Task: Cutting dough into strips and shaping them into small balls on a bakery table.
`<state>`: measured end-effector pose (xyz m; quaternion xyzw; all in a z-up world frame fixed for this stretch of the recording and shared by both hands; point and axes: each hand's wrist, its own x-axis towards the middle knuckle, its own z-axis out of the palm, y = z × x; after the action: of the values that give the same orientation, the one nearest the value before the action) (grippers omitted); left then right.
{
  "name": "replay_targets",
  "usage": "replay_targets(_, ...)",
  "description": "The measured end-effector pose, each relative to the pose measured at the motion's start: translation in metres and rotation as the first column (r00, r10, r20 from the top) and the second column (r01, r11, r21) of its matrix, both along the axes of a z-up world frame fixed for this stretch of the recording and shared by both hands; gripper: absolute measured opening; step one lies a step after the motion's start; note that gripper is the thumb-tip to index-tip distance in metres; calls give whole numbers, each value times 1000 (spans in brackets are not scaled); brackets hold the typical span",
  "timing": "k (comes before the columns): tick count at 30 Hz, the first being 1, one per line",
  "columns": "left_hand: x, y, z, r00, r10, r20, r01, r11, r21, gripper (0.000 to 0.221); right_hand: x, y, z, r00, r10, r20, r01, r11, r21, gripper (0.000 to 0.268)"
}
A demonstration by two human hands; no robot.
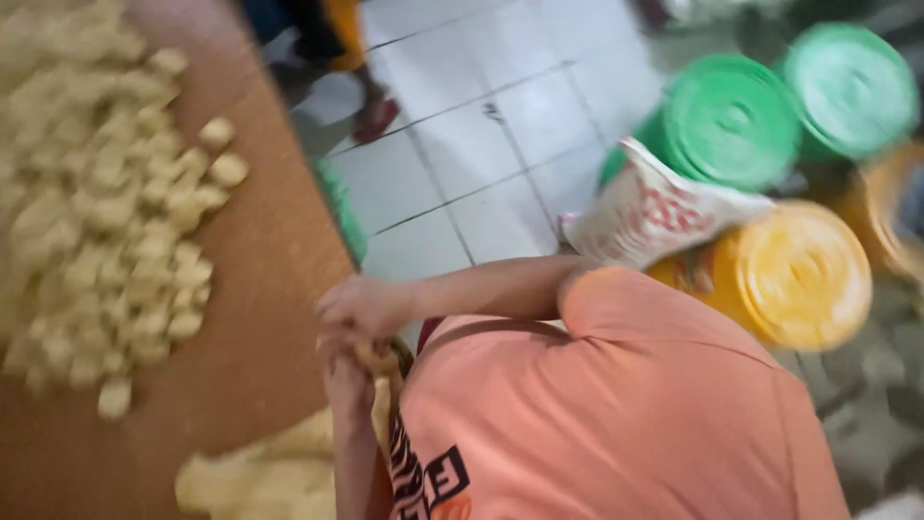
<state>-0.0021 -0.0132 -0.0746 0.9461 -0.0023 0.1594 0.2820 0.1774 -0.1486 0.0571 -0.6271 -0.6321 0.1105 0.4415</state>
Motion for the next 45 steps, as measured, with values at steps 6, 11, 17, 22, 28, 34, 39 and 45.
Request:
replay_targets(6, 4, -46, 42, 889, 404, -218, -454, 701, -550, 43, -11, -4, 45, 994, -18, -110, 52, 951, 305, 31)
replay_targets(11, 19, -102, 162, 912, 363, -191, -332, 382, -862, 36, -4, 2, 7, 941, -131, -312, 182, 973, 143, 11)
replay_targets(17, 37, -119, 195, 974, -220, -55, 99, 632, -769, 18, 42, 29, -85, 888, -415, -198, 379, 904, -196, 23)
replay_targets(22, 7, -91, 96, 969, 235, -72, -115, 175, -978, 31, 51, 3, -68, 965, -17, -262, 64, 983, 174, 42)
replay_targets(28, 23, -92, 164, 884, 355, -303, -333, 25, -942, 20, 20, 3, 38, 973, 220, 73, -230, 868, 441, 31)
replay_targets(34, 31, -77, 137, 826, 369, -426, -499, 830, -248, 24, 14, 9, 48, 990, 125, -64, -101, 951, 291, 33)
replay_targets(39, 41, -80, 156, 803, 347, -484, -592, 366, -719, 63, 12, 20, -8, 894, 51, -445, 56, 973, 224, 30)
replay_targets(45, 7, -49, 106, 885, 268, -380, -456, 657, -600, 36, 15, 41, -18, 911, -211, -354, 219, 976, -19, 36)
